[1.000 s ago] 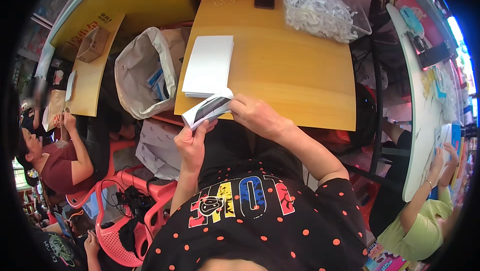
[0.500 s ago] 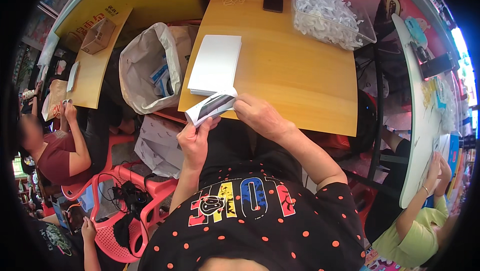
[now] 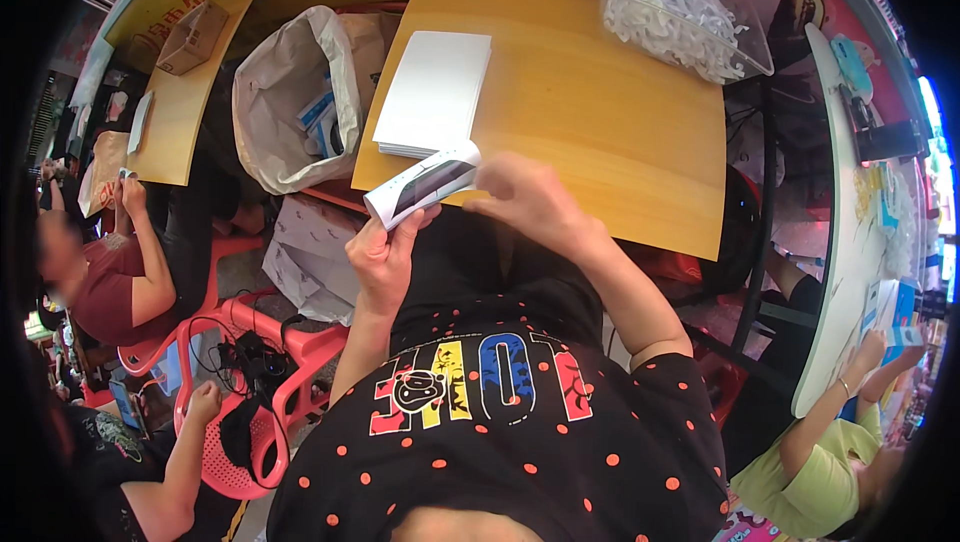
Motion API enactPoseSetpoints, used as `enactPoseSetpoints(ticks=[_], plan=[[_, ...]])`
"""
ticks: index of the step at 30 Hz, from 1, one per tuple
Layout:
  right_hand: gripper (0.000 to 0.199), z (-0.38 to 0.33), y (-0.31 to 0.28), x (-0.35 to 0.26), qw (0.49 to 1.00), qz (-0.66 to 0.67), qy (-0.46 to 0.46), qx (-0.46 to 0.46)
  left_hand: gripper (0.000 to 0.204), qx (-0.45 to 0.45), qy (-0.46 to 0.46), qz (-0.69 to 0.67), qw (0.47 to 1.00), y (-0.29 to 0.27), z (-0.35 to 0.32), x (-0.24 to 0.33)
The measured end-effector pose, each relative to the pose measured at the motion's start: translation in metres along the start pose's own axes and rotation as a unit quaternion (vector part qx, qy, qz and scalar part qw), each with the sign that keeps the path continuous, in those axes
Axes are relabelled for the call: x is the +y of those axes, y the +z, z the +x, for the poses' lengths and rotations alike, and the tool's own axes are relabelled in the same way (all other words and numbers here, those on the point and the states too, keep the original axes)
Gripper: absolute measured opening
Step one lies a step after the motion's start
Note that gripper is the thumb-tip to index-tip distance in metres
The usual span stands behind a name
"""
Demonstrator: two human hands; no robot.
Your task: Inspecting and organizing small paper items or cards, possibly for packaging.
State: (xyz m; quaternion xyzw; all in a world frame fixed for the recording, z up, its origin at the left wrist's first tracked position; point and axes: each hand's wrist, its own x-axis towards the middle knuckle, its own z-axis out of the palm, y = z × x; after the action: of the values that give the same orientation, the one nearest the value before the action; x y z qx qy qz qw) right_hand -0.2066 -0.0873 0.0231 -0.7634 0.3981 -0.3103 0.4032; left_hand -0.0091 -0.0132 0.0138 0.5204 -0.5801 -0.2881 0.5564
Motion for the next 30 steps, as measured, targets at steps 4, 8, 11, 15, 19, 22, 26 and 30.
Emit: enactPoseSetpoints(ticks=[4,8,11,15,19,22,26,30], plan=[[0.017,0.005,-0.019,-0.002,0.975,0.142,0.168,-0.032,0.017,-0.014,0.044,0.05,0.998,-0.007,0.003,0.001],[0.019,0.009,-0.024,0.0,0.97,0.153,0.173,-0.072,0.017,-0.028,0.087,0.093,0.991,-0.009,0.007,0.002],[0.02,0.011,-0.024,0.003,0.965,0.159,0.174,-0.112,0.018,-0.037,0.1,0.118,0.987,-0.011,0.007,0.001],[0.021,0.009,-0.02,0.007,0.96,0.168,0.178,-0.137,0.019,-0.047,0.112,0.131,0.984,-0.014,0.006,-0.002],[0.023,0.008,-0.014,0.009,0.961,0.156,0.184,-0.138,0.019,-0.046,0.107,0.129,0.985,-0.015,0.003,-0.005],[0.024,0.007,-0.012,0.007,0.965,0.131,0.184,-0.133,0.019,-0.045,0.112,0.133,0.984,-0.016,0.003,-0.006],[0.018,0.005,-0.01,0.0,0.97,0.127,0.176,-0.105,0.02,-0.046,0.152,0.192,0.968,-0.018,0.003,-0.004],[0.015,-0.003,-0.013,-0.017,0.975,0.115,0.17,-0.087,0.022,-0.055,0.169,0.219,0.959,-0.018,0.003,-0.005]])
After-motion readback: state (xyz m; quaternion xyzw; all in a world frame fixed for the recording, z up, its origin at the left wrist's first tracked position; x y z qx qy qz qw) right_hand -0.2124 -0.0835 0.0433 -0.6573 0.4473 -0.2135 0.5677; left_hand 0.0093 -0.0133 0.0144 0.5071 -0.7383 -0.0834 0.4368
